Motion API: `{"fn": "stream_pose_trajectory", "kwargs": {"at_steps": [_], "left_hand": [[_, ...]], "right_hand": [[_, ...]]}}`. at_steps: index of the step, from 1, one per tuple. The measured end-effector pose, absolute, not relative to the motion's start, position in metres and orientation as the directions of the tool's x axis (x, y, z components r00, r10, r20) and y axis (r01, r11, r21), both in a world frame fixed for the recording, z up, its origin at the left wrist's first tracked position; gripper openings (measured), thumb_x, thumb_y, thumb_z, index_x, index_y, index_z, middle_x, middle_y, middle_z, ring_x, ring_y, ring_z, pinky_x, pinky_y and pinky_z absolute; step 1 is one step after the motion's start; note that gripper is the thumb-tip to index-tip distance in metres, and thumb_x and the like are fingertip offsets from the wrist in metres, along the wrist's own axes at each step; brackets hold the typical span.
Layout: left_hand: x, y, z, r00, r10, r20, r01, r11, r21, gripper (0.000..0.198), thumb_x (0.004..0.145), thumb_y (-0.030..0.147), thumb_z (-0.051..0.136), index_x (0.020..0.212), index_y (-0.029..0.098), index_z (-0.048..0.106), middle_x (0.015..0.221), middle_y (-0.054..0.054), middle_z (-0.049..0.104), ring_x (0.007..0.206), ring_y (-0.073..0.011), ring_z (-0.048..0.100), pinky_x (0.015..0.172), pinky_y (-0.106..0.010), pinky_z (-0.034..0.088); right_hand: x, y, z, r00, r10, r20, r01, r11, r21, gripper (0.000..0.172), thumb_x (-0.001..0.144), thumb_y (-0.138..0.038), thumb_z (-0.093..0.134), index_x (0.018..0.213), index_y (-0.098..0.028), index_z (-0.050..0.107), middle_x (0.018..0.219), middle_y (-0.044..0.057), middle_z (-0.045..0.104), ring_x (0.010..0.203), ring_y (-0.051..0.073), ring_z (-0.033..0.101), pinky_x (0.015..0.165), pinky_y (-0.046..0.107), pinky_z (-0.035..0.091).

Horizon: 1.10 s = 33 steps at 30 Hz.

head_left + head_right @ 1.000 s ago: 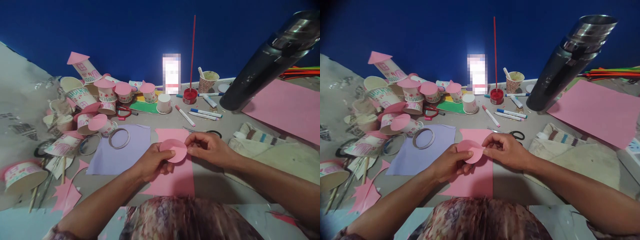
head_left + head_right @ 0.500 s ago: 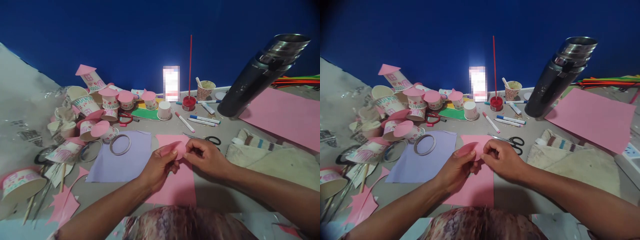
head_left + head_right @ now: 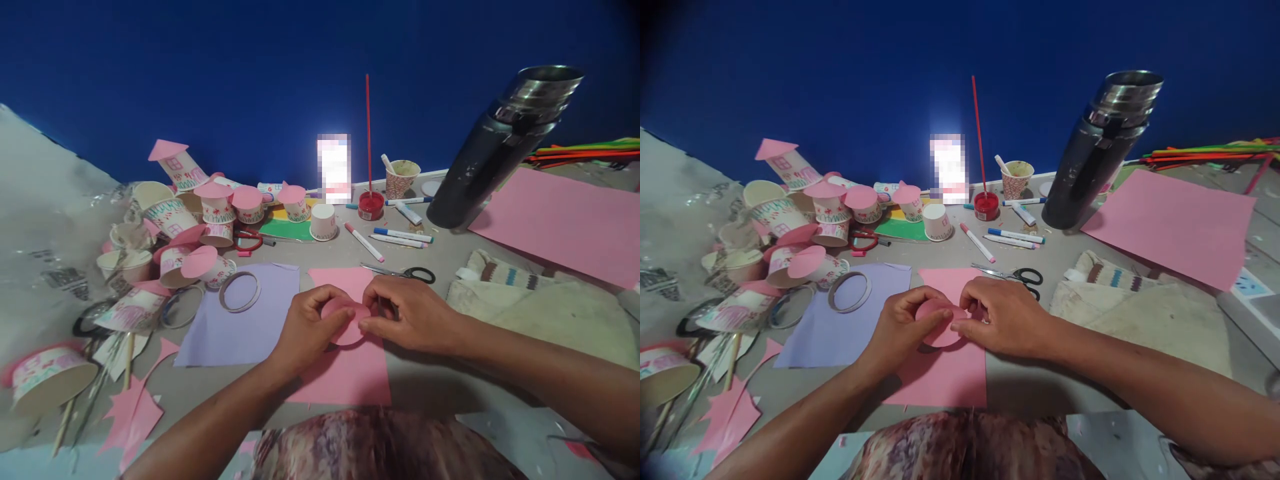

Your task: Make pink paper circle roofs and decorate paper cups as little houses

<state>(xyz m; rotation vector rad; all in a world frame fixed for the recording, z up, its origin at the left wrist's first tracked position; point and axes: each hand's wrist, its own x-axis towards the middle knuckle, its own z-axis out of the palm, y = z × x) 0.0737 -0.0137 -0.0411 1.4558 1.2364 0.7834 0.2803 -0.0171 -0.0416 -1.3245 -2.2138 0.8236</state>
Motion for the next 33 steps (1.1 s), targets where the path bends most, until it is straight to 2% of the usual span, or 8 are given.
{"fn": "stream_pose_trajectory", "kwargs": {"at_steps": [2,4,6,8,13,17,25,33], "left_hand": [[0.073,-0.012,-0.04,0.186,0.954,-0.235,0.162,0.206,0.965,0.015,0.072,0.029,0.081,0.074,0.017,0.072,0.067,0.002,0.066,0.063,-0.0134,0.056,0.061,-0.025,0.044],[0.073,-0.012,-0.04,0.16,0.938,-0.309,0.052,0.305,0.951,0.026,0.068,0.035,0.086,0.075,0.016,0.07,0.065,0.003,0.063,0.06,-0.0117,0.053,0.058,-0.024,0.042],[0.074,-0.012,-0.041,0.155,0.93,-0.332,-0.018,0.338,0.941,0.03,0.065,0.036,0.089,0.075,0.016,0.069,0.064,0.003,0.062,0.06,-0.0104,0.052,0.058,-0.023,0.042],[0.075,-0.013,-0.042,0.162,0.927,-0.339,-0.059,0.352,0.934,0.032,0.064,0.037,0.091,0.075,0.015,0.069,0.064,0.003,0.062,0.06,-0.0097,0.051,0.059,-0.023,0.042],[0.074,-0.013,-0.043,0.244,0.904,-0.352,-0.002,0.363,0.932,0.03,0.067,0.038,0.089,0.078,0.014,0.074,0.072,-0.001,0.068,0.067,-0.0128,0.057,0.064,-0.024,0.046],[0.072,-0.013,-0.044,0.258,0.907,-0.333,0.11,0.315,0.943,0.029,0.072,0.041,0.086,0.077,0.013,0.077,0.068,-0.002,0.066,0.063,-0.0132,0.055,0.059,-0.024,0.043],[0.069,-0.013,-0.044,0.206,0.899,-0.387,0.07,0.381,0.922,0.034,0.07,0.043,0.086,0.078,0.011,0.078,0.067,-0.004,0.068,0.061,-0.014,0.056,0.058,-0.025,0.043],[0.068,-0.011,-0.043,0.201,0.91,-0.363,0.088,0.352,0.932,0.036,0.071,0.046,0.087,0.077,0.011,0.078,0.065,-0.003,0.066,0.061,-0.0133,0.054,0.059,-0.026,0.043]], "right_hand": [[0.279,-0.018,-0.042,-0.415,0.908,0.052,0.609,0.32,-0.726,0.023,0.081,-0.038,0.076,0.087,-0.021,0.063,0.074,-0.003,0.062,0.063,0.013,0.053,0.063,0.026,0.036],[0.276,-0.019,-0.044,-0.381,0.922,0.069,0.581,0.297,-0.758,0.02,0.082,-0.037,0.075,0.086,-0.021,0.063,0.072,-0.003,0.061,0.062,0.012,0.053,0.063,0.027,0.037],[0.274,-0.019,-0.048,-0.351,0.929,0.12,0.55,0.308,-0.776,0.016,0.087,-0.035,0.069,0.082,-0.021,0.062,0.069,-0.003,0.06,0.061,0.012,0.052,0.062,0.027,0.037],[0.272,-0.019,-0.051,-0.331,0.927,0.179,0.53,0.339,-0.777,0.02,0.091,-0.035,0.063,0.076,-0.021,0.061,0.066,-0.003,0.059,0.06,0.012,0.05,0.061,0.027,0.036],[0.273,-0.017,-0.053,-0.311,0.926,0.214,0.559,0.36,-0.747,0.018,0.085,-0.027,0.063,0.069,-0.021,0.058,0.059,-0.003,0.055,0.056,0.011,0.047,0.058,0.026,0.033],[0.273,-0.016,-0.051,-0.337,0.922,0.19,0.584,0.363,-0.726,0.015,0.081,-0.022,0.063,0.067,-0.02,0.057,0.058,-0.003,0.055,0.055,0.011,0.047,0.058,0.025,0.032],[0.274,-0.015,-0.047,-0.302,0.952,0.048,0.565,0.219,-0.796,0.019,0.083,-0.035,0.069,0.072,-0.021,0.063,0.059,-0.004,0.056,0.056,0.012,0.048,0.056,0.025,0.033],[0.279,-0.016,-0.05,-0.278,0.952,0.128,0.547,0.267,-0.794,0.02,0.087,-0.036,0.068,0.074,-0.021,0.067,0.06,-0.003,0.058,0.055,0.011,0.047,0.056,0.026,0.034]]}}
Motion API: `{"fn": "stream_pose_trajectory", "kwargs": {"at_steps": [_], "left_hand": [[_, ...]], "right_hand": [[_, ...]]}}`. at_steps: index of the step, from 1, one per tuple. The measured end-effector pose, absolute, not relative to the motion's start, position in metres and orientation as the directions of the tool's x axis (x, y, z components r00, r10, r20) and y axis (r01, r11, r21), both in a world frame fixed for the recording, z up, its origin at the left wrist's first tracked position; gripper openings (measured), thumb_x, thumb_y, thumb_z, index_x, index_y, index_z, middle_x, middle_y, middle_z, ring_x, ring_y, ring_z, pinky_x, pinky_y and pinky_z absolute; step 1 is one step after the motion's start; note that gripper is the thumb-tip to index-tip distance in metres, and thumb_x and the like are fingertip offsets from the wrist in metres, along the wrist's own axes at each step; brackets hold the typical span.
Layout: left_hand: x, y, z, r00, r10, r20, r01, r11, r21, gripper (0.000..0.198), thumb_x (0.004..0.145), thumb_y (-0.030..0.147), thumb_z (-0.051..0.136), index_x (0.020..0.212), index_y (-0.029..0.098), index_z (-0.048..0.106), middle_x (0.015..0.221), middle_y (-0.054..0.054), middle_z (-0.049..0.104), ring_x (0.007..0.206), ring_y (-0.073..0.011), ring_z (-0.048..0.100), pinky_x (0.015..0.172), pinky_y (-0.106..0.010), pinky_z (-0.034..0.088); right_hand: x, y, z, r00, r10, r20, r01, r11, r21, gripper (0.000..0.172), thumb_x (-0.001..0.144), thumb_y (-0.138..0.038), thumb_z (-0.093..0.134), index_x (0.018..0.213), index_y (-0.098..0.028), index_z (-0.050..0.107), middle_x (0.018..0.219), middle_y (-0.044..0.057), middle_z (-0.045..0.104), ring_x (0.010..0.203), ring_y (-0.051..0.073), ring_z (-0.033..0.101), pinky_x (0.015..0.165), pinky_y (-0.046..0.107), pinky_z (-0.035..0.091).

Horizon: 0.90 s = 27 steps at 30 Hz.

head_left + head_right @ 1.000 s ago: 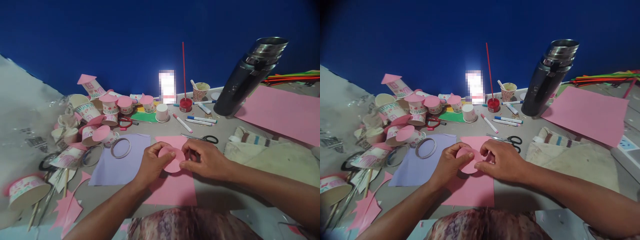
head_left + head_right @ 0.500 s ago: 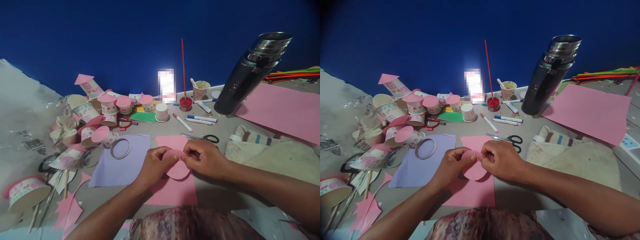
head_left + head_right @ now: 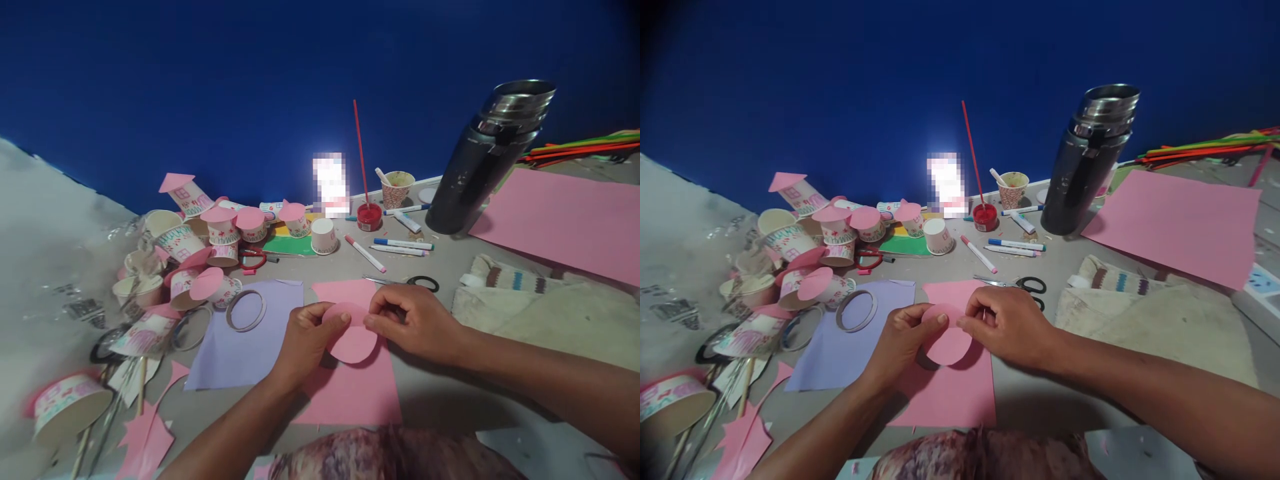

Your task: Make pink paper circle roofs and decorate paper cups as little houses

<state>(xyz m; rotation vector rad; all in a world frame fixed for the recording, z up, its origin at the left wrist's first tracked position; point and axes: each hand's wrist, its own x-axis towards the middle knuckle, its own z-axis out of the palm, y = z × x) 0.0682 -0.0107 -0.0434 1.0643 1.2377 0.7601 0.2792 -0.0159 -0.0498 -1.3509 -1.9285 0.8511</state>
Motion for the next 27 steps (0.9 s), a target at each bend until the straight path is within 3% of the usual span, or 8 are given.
{"fn": "stream_pose_trajectory", "kwargs": {"at_steps": [13,27], "left_hand": [[0.071,-0.009,-0.047,0.19,0.913,-0.361,0.016,0.364,0.931,0.031,0.068,0.041,0.09,0.079,0.013,0.082,0.069,-0.003,0.071,0.063,-0.0126,0.057,0.062,-0.025,0.045],[0.068,-0.008,-0.052,0.198,0.914,-0.354,0.097,0.341,0.935,0.029,0.07,0.039,0.089,0.08,0.012,0.083,0.064,-0.001,0.066,0.063,-0.011,0.051,0.06,-0.024,0.037]], "right_hand": [[0.278,-0.015,-0.049,-0.268,0.951,0.153,0.555,0.282,-0.783,0.021,0.088,-0.033,0.066,0.072,-0.02,0.065,0.06,-0.002,0.059,0.055,0.011,0.049,0.058,0.027,0.033],[0.28,-0.017,-0.055,-0.355,0.818,0.453,0.687,0.557,-0.466,0.034,0.1,-0.042,0.06,0.077,-0.02,0.07,0.067,0.0,0.07,0.059,0.013,0.058,0.059,0.03,0.028]]}}
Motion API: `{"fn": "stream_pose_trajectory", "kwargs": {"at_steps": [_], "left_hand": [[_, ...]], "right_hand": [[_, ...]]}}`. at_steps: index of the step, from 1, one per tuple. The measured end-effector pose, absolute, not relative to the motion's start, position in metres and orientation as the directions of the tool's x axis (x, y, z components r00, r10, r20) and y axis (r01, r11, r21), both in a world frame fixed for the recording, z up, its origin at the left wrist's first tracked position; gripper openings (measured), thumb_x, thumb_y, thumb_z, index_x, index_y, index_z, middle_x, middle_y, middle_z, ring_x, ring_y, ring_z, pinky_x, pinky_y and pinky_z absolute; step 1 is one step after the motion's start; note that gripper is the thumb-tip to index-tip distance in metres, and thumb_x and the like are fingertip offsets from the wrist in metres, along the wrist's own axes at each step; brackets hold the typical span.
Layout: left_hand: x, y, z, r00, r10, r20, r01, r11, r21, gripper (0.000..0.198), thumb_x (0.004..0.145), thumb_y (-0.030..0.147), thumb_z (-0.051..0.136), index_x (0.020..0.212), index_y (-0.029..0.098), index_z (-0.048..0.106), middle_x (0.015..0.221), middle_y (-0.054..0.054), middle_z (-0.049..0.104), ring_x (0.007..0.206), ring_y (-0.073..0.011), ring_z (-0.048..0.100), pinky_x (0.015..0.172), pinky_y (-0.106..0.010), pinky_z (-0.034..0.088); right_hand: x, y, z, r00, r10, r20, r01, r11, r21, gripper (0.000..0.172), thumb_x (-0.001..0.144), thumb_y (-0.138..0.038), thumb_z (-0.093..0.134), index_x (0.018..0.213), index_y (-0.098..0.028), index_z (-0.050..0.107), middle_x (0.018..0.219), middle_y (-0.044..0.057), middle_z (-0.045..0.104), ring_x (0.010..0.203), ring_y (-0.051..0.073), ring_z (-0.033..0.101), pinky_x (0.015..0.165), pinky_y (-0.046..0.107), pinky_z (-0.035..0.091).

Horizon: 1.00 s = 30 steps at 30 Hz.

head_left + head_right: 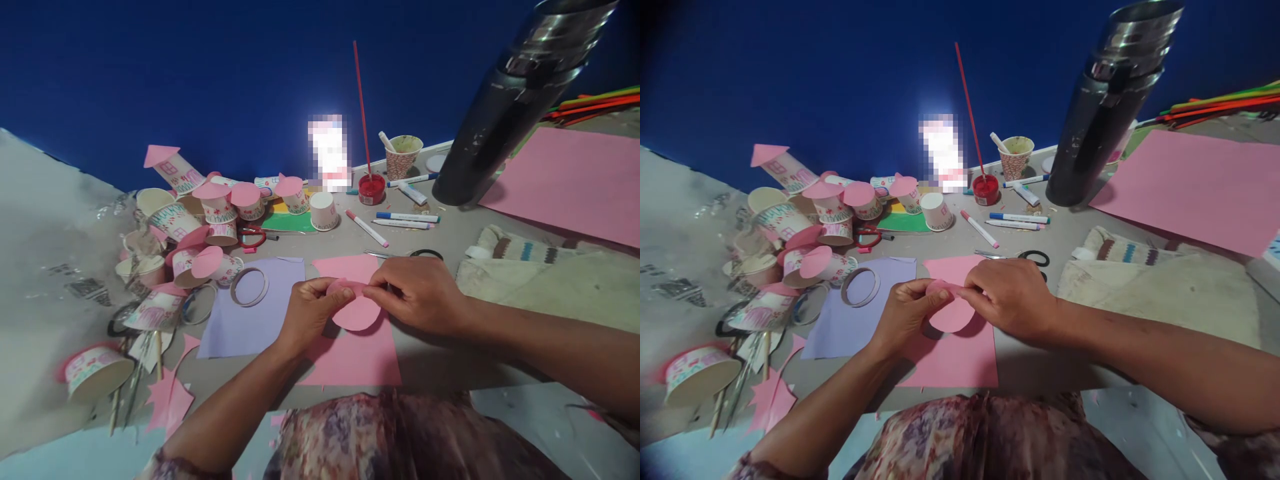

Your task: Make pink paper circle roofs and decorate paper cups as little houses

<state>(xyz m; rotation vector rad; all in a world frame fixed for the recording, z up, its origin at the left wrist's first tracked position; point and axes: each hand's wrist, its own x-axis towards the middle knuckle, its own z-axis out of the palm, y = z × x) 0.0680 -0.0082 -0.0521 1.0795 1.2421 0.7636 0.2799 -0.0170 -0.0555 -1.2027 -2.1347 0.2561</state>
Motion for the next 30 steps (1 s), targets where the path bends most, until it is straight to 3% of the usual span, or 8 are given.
{"fn": "stream_pose_trajectory", "kwargs": {"at_steps": [5,13,18,24,30], "left_hand": [[0.0684,-0.0076,-0.0516,0.216,0.919,-0.329,0.108,0.312,0.944,0.028,0.07,0.039,0.087,0.08,0.013,0.084,0.067,-0.002,0.067,0.066,-0.0116,0.052,0.062,-0.024,0.04],[0.0688,-0.0113,-0.0481,0.239,0.922,-0.304,0.23,0.251,0.94,0.029,0.075,0.042,0.083,0.083,0.014,0.083,0.062,0.0,0.061,0.057,-0.0108,0.049,0.051,-0.022,0.039],[0.0691,-0.0108,-0.0472,0.309,0.918,-0.247,0.178,0.199,0.964,0.022,0.08,0.032,0.078,0.094,0.017,0.083,0.089,-0.005,0.07,0.067,-0.0115,0.054,0.056,-0.022,0.042],[0.0695,-0.0113,-0.0485,0.252,0.933,-0.256,0.108,0.236,0.966,0.044,0.073,0.025,0.082,0.116,0.018,0.075,0.093,-0.003,0.067,0.07,-0.0106,0.052,0.06,-0.021,0.042],[0.0713,-0.0134,-0.046,0.209,0.949,-0.237,0.106,0.219,0.97,0.044,0.073,0.025,0.081,0.115,0.016,0.073,0.087,-0.001,0.067,0.069,-0.0104,0.054,0.06,-0.02,0.045]], "right_hand": [[0.2793,-0.0164,-0.0555,-0.364,0.808,0.463,0.684,0.569,-0.457,0.035,0.101,-0.042,0.06,0.077,-0.019,0.07,0.067,-0.001,0.071,0.059,0.012,0.059,0.059,0.03,0.028],[0.2812,-0.0161,-0.0578,-0.364,0.838,0.408,0.688,0.537,-0.489,0.033,0.099,-0.043,0.061,0.078,-0.02,0.071,0.067,-0.001,0.071,0.058,0.012,0.058,0.056,0.029,0.027],[0.2813,-0.0158,-0.0606,-0.353,0.86,0.368,0.689,0.506,-0.52,0.031,0.098,-0.043,0.064,0.079,-0.02,0.071,0.069,-0.001,0.071,0.06,0.012,0.06,0.057,0.028,0.028],[0.2795,-0.0156,-0.0608,-0.34,0.889,0.307,0.691,0.457,-0.56,0.019,0.091,-0.032,0.071,0.077,-0.02,0.07,0.069,-0.002,0.072,0.06,0.012,0.06,0.058,0.027,0.03],[0.2795,-0.0153,-0.06,-0.333,0.893,0.303,0.671,0.45,-0.589,0.016,0.09,-0.029,0.071,0.076,-0.02,0.07,0.069,-0.002,0.072,0.06,0.012,0.059,0.06,0.026,0.032]]}}
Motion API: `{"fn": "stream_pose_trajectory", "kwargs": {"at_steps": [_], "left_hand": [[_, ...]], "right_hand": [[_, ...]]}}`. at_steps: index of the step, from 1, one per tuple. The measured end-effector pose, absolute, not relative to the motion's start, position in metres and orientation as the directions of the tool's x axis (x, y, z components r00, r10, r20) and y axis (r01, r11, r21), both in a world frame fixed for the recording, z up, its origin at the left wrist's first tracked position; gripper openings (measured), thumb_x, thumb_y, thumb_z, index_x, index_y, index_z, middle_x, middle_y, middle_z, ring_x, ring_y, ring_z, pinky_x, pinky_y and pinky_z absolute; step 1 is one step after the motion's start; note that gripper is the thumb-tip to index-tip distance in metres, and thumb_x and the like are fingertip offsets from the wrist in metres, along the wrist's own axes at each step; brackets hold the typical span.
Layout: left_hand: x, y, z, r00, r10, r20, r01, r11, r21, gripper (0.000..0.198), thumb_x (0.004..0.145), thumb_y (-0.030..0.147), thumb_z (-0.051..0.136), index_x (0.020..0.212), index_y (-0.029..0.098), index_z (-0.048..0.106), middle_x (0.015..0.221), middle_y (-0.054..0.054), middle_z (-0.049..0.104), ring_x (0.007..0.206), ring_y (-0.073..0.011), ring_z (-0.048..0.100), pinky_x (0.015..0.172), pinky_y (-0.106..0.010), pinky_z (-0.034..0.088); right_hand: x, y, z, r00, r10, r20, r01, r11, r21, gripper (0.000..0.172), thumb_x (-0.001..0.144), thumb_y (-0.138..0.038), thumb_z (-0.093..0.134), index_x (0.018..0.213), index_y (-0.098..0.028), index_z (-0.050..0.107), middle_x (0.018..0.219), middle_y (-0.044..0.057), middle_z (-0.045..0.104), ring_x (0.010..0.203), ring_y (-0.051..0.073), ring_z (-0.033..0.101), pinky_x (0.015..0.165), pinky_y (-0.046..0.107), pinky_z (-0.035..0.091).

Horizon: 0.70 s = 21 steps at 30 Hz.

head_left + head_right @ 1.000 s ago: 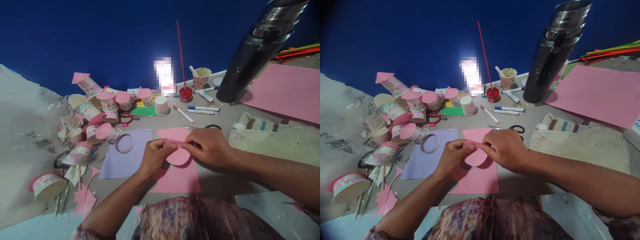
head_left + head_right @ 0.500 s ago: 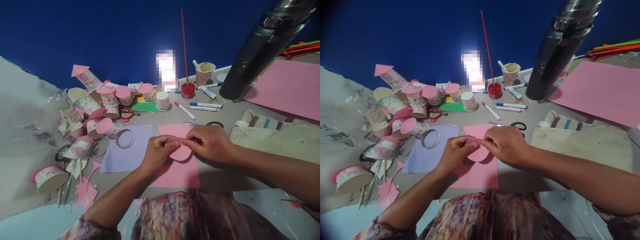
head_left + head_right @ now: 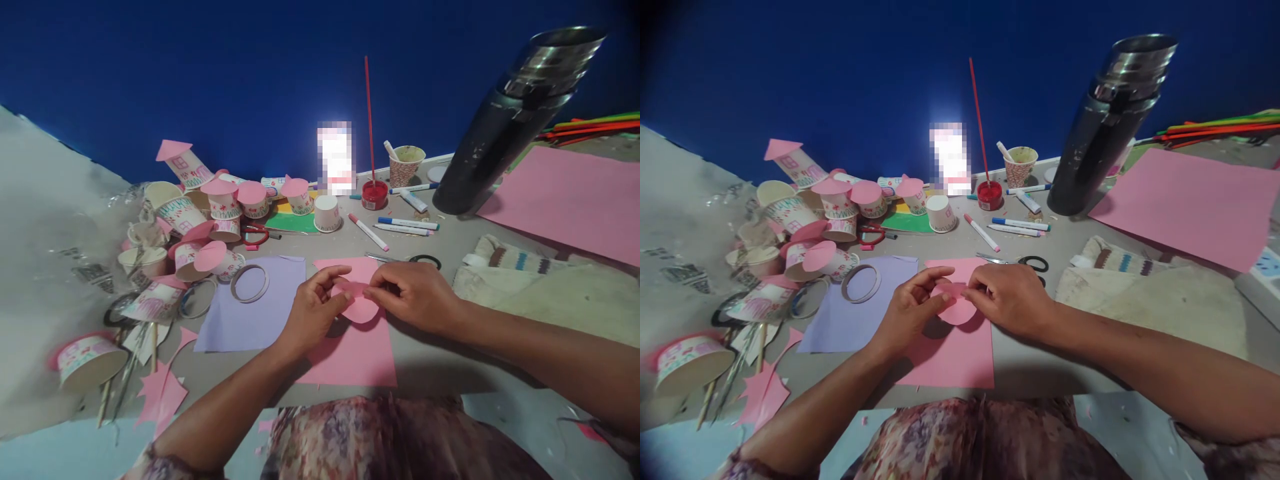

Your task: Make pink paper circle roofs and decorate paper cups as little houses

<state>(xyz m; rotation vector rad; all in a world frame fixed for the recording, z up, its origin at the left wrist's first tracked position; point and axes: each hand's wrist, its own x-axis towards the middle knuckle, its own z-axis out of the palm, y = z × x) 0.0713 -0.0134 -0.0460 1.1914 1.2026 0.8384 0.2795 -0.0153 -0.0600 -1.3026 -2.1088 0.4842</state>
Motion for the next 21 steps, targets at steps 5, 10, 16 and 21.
{"fn": "stream_pose_trajectory", "kwargs": {"at_steps": [5,10,16,21], "left_hand": [[0.0715,-0.0133,-0.0425,0.187,0.951,-0.246,0.12,0.226,0.967,0.021,0.076,0.03,0.078,0.091,0.015,0.078,0.07,0.001,0.066,0.06,-0.0094,0.052,0.054,-0.02,0.041],[0.0707,-0.0132,-0.042,0.165,0.959,-0.23,0.11,0.214,0.971,0.016,0.074,0.031,0.08,0.082,0.017,0.081,0.071,-0.002,0.071,0.062,-0.0107,0.054,0.057,-0.022,0.041],[0.0683,-0.0136,-0.0442,0.182,0.952,-0.246,0.134,0.224,0.965,0.018,0.073,0.032,0.081,0.083,0.017,0.083,0.074,-0.004,0.073,0.068,-0.0138,0.058,0.061,-0.024,0.043],[0.0714,-0.013,-0.042,0.231,0.936,-0.265,0.169,0.23,0.958,0.018,0.072,0.03,0.08,0.081,0.015,0.079,0.07,-0.001,0.069,0.06,-0.0111,0.052,0.055,-0.023,0.041]], "right_hand": [[0.2807,-0.0159,-0.0611,-0.341,0.892,0.296,0.652,0.451,-0.61,0.017,0.091,-0.032,0.071,0.078,-0.02,0.07,0.069,-0.002,0.072,0.061,0.012,0.06,0.06,0.026,0.033],[0.279,-0.0178,-0.0568,-0.297,0.916,0.271,0.66,0.402,-0.635,0.021,0.09,-0.039,0.073,0.08,-0.021,0.069,0.067,-0.003,0.07,0.057,0.011,0.058,0.058,0.025,0.032],[0.2767,-0.0175,-0.0522,-0.28,0.941,0.19,0.63,0.329,-0.703,0.018,0.089,-0.038,0.071,0.084,-0.021,0.07,0.067,-0.003,0.068,0.056,0.01,0.055,0.058,0.025,0.033],[0.2774,-0.0161,-0.0556,-0.311,0.931,0.191,0.628,0.352,-0.694,0.019,0.089,-0.029,0.065,0.074,-0.019,0.069,0.065,-0.001,0.068,0.058,0.011,0.054,0.059,0.026,0.032]]}}
